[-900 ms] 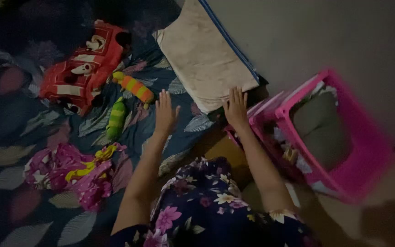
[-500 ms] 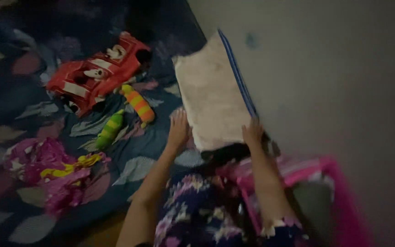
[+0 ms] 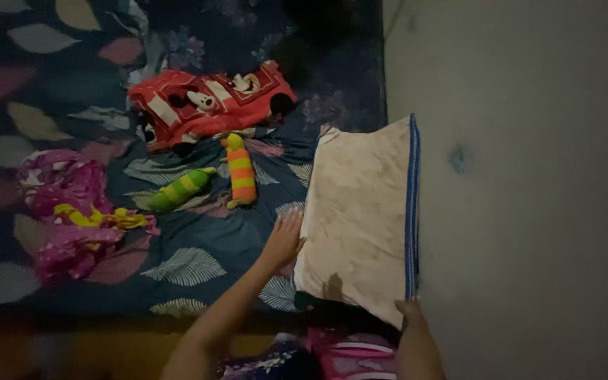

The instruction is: Arranging and folding pillowcases and linens on a bed.

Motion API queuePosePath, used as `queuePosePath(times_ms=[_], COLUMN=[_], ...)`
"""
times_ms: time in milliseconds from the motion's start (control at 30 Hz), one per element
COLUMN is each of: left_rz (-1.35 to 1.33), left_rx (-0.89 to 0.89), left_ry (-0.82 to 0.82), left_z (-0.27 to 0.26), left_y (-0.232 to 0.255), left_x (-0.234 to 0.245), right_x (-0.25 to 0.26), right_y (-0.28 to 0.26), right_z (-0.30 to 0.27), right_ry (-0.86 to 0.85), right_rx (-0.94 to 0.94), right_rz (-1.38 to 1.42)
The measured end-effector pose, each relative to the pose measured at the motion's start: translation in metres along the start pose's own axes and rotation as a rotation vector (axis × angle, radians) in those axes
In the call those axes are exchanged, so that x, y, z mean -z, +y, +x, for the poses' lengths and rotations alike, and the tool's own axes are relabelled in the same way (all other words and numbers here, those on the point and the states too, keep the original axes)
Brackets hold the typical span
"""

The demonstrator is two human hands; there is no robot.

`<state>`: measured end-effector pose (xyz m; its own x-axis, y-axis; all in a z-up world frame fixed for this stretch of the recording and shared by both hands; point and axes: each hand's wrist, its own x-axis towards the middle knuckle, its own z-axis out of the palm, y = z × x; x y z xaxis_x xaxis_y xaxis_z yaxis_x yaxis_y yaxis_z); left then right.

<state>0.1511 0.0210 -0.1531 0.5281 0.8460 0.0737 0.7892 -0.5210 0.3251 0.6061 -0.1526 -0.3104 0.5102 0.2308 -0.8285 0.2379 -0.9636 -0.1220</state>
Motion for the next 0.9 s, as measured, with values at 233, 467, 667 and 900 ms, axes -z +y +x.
queuePosePath(times_ms=[233,467,667,900], left_rz=[0.002,-0.113,-0.119,-0.049], left_rx=[0.146,0.162,0.119,0.105], left_ry=[-0.016,-0.062,-0.031,0.094], left_z=[-0.034,-0.047,-0.076,-0.112], left_y=[-0.021,0.008,0.023,-0.010], left_x=[0.030,0.039,0.047,0.090], right_x=[-0.030,-0.041,-0.077,-0.060], right_y=[0.025,0.023,-0.066,-0.261], right_z=[0.021,0.018,-0.012,-0.285], right_ry=[0.014,-0.073,0.093,-0.025], right_rx=[0.057,0.229,0.577,0.876], right_rz=[0.075,0.275,0.132,0.722])
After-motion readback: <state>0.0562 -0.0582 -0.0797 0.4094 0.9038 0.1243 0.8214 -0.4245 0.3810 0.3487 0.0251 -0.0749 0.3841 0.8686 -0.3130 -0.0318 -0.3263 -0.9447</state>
